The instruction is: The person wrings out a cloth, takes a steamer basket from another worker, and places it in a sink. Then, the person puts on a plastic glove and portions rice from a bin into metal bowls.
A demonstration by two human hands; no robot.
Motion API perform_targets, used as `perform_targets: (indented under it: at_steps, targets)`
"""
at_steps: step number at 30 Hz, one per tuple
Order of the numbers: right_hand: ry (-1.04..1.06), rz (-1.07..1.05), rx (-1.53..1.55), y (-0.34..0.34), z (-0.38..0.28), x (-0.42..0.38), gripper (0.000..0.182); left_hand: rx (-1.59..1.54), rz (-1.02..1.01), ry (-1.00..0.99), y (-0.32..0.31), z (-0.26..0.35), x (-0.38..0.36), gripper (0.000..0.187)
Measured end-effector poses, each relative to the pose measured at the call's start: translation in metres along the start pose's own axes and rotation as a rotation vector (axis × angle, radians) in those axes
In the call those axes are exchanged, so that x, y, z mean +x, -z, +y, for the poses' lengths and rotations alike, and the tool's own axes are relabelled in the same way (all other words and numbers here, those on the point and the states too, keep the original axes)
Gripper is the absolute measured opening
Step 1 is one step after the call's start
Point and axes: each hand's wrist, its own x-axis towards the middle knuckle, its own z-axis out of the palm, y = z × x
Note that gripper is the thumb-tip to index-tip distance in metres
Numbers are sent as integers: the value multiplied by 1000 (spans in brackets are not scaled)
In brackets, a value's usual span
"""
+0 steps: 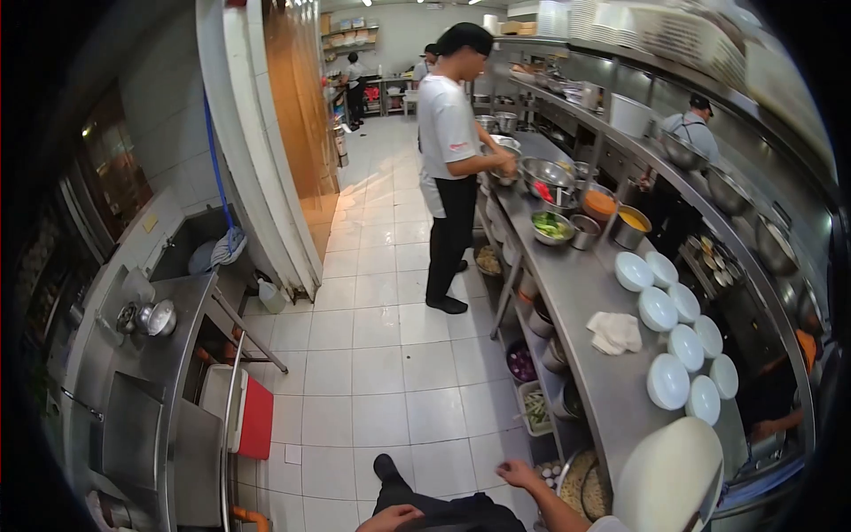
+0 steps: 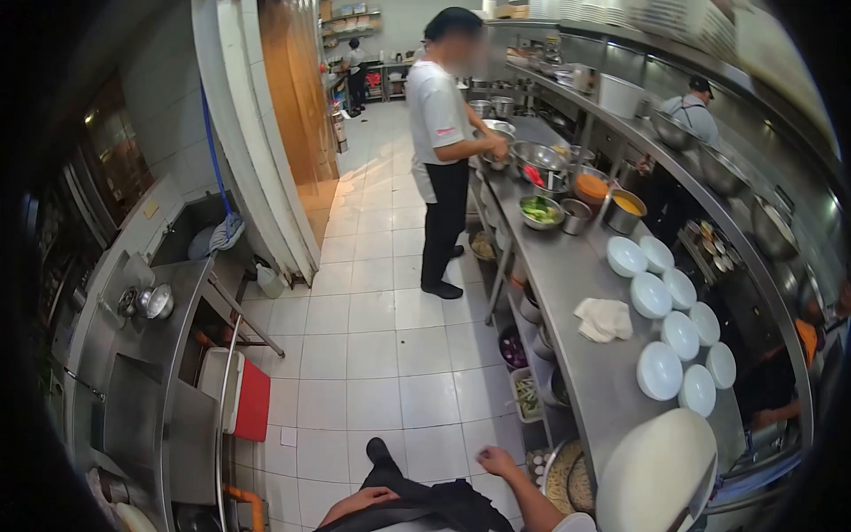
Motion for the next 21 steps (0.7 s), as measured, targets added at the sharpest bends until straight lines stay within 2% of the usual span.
perform_targets:
  at_steps: [1,2,3,4,5,7,9,14,17,20,21]
  targets:
    - [-84,37,-155,-19,34,14,29,-8,40,13,26,-5,-4,34]
    - [-224,-81,-221,-24,46,14,29,59,65,-21,53,-2,-9,33]
    - [-444,-353,159,-52,97,20,32,126,93,-52,79,5,-16,32]
    - [-586,-408,189,-59,97,9,33,259,133,-98,100,8,-23,30]
    - [-680,-391,250,-60,82,-3,34,138,59,-115,128,-3,-18,28]
    - [-783,-317,364,-58,48,-9,36,166,16,-82,160,18,-23,27]
    - [-817,-230,501,-56,6,-12,37,177,-60,19,184,78,-50,27]
    - [-759,-40,887,-54,-93,0,42,285,-169,-90,255,70,-21,26]
    - [-724,-9,1124,-60,-151,25,44,237,-192,-3,285,102,-25,26]
    - [-700,-16,1263,-59,-202,66,47,133,-194,-17,323,114,-20,28]
    - [-695,-24,1291,-58,-216,80,48,100,-126,-5,332,127,-22,29]
